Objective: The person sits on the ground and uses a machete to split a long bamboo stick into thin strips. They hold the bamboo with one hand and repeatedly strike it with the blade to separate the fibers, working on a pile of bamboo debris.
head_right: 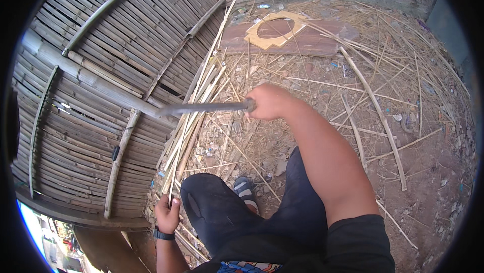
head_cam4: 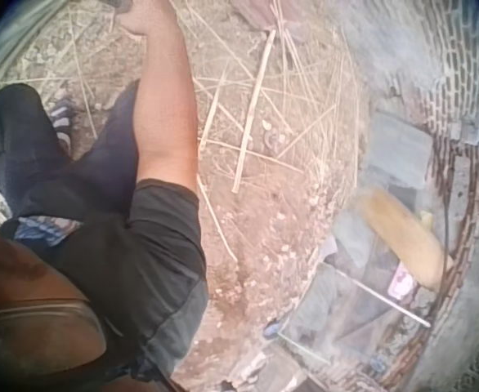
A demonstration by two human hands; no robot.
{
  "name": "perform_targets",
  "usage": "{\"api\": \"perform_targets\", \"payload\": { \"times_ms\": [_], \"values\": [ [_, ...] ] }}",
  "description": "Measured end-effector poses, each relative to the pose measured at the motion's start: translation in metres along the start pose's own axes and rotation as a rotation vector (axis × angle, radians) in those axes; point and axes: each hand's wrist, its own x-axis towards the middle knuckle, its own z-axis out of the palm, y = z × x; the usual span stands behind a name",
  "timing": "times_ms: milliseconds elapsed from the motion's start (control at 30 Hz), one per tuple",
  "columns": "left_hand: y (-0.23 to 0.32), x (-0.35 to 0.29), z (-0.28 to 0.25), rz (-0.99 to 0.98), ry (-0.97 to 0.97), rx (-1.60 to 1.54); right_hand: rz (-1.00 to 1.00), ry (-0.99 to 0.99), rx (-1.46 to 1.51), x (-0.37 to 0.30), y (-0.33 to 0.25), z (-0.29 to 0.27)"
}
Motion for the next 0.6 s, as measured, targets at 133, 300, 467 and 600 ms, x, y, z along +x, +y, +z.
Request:
{"api": "perform_targets", "payload": {
  "times_ms": [133,300,467,600],
  "values": [
    [-0.011,-0.005,-0.006,-0.023,0.009,0.034,0.170,0.300,0.112,0.008,0.048,-0.001],
    [-0.002,0.000,0.014,0.020,-0.006,0.091,-0.079,-0.002,-0.084,0.009,0.023,0.020],
    [0.013,0.004,0.016,0.018,-0.032,0.077,-0.220,-0.038,-0.219,-0.003,-0.021,0.025],
    [-0.007,-0.003,0.002,-0.040,0.007,0.033,0.091,0.121,0.120,0.008,0.026,0.000]
  ]
}}
